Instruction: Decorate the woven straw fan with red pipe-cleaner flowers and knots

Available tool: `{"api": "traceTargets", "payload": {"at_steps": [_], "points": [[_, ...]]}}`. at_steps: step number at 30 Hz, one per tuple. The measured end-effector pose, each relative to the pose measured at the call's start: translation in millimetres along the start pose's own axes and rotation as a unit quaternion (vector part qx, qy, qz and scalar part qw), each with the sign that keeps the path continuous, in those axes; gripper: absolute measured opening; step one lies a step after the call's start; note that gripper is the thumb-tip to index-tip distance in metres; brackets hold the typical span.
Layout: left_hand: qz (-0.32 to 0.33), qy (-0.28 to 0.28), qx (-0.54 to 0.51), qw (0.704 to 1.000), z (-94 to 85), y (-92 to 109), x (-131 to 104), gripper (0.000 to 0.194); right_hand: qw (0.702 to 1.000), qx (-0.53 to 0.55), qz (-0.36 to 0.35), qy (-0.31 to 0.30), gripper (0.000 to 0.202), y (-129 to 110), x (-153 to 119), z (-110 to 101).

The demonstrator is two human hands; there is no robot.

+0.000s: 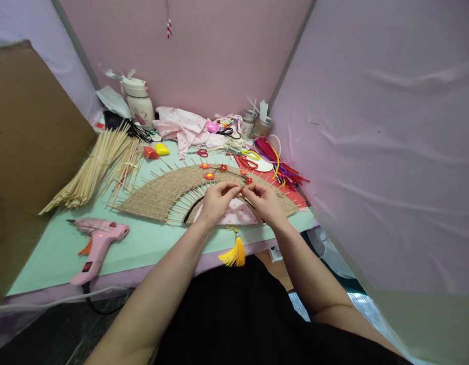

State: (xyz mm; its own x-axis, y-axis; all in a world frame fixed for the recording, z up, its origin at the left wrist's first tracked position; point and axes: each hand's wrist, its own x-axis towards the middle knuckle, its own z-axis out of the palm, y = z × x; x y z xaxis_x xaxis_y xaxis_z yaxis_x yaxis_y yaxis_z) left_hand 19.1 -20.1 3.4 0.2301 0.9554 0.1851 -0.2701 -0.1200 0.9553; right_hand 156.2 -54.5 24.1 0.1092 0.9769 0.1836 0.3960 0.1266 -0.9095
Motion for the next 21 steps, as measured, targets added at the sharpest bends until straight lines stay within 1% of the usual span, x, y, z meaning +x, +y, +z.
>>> {"api": "traceTargets", "payload": {"at_steps": [2,3,5,7,9,10,11,12,13,14,15,16,17,18,19,21], "points": [[0.029,-0.003,0.027,0.999,0.5,2.8,-1.9,0.008,0.993,0.091,0.070,-0.027,0.019,-3.8,0.3,-1.8],[0.046,-0.004,0.042,0.998,0.4,2.9,-2.6,0.007,0.983,0.142,0.107,-0.045,0.019,-5.0,0.7,-2.6],[0.082,-0.004,0.075,0.994,-0.5,1.5,-3.8,0.007,0.950,0.239,0.181,-0.093,0.019,-6.2,2.1,-4.4],[0.113,-0.009,0.108,0.988,-1.6,-0.2,-5.2,0.009,0.906,0.309,0.245,-0.154,0.017,-6.9,3.3,-6.1],[0.133,-0.019,0.134,0.982,-2.3,-1.2,-6.4,0.011,0.873,0.340,0.283,-0.206,0.014,-7.6,3.4,-7.2],[0.138,-0.022,0.138,0.981,-2.2,-1.5,-6.7,0.011,0.868,0.340,0.287,-0.222,0.013,-7.8,2.8,-7.4],[0.138,-0.021,0.134,0.981,-2.0,-1.7,-6.8,0.011,0.874,0.327,0.280,-0.226,0.013,-7.7,1.7,-7.2],[0.130,-0.016,0.120,0.984,-1.6,-2.1,-6.4,0.009,0.893,0.299,0.260,-0.214,0.013,-7.1,0.1,-6.7],[0.115,-0.008,0.098,0.989,-1.1,-2.6,-5.7,0.008,0.922,0.255,0.225,-0.185,0.015,-6.0,-1.8,-6.0],[0.094,0.002,0.070,0.993,-0.5,-3.3,-4.7,0.007,0.955,0.196,0.170,-0.142,0.017,-4.2,-3.9,-5.0],[0.071,0.012,0.041,0.997,0.0,-4.2,-3.5,0.007,0.984,0.123,0.097,-0.088,0.018,-1.8,-5.8,-4.0],[0.051,0.020,0.014,0.998,0.5,-5.2,-2.2,0.009,0.999,0.042,0.011,-0.031,0.018,1.0,-7.5,-3.0],[0.033,0.026,-0.009,0.999,0.8,-6.3,-0.8,0.011,0.996,-0.038,-0.080,0.022,0.018,4.1,-8.6,-2.2],[0.020,0.029,-0.028,0.999,1.0,-7.5,0.4,0.013,0.978,-0.112,-0.166,0.065,0.019,7.3,-9.1,-1.4],[0.008,0.030,-0.046,0.998,1.2,-8.7,1.4,0.016,0.951,-0.175,-0.240,0.093,0.020,10.4,-8.8,-0.9],[-0.019,0.026,-0.084,0.996,1.1,-11.3,3.0,0.020,0.894,-0.262,-0.343,0.117,0.019,15.5,-6.3,-0.7]]}}
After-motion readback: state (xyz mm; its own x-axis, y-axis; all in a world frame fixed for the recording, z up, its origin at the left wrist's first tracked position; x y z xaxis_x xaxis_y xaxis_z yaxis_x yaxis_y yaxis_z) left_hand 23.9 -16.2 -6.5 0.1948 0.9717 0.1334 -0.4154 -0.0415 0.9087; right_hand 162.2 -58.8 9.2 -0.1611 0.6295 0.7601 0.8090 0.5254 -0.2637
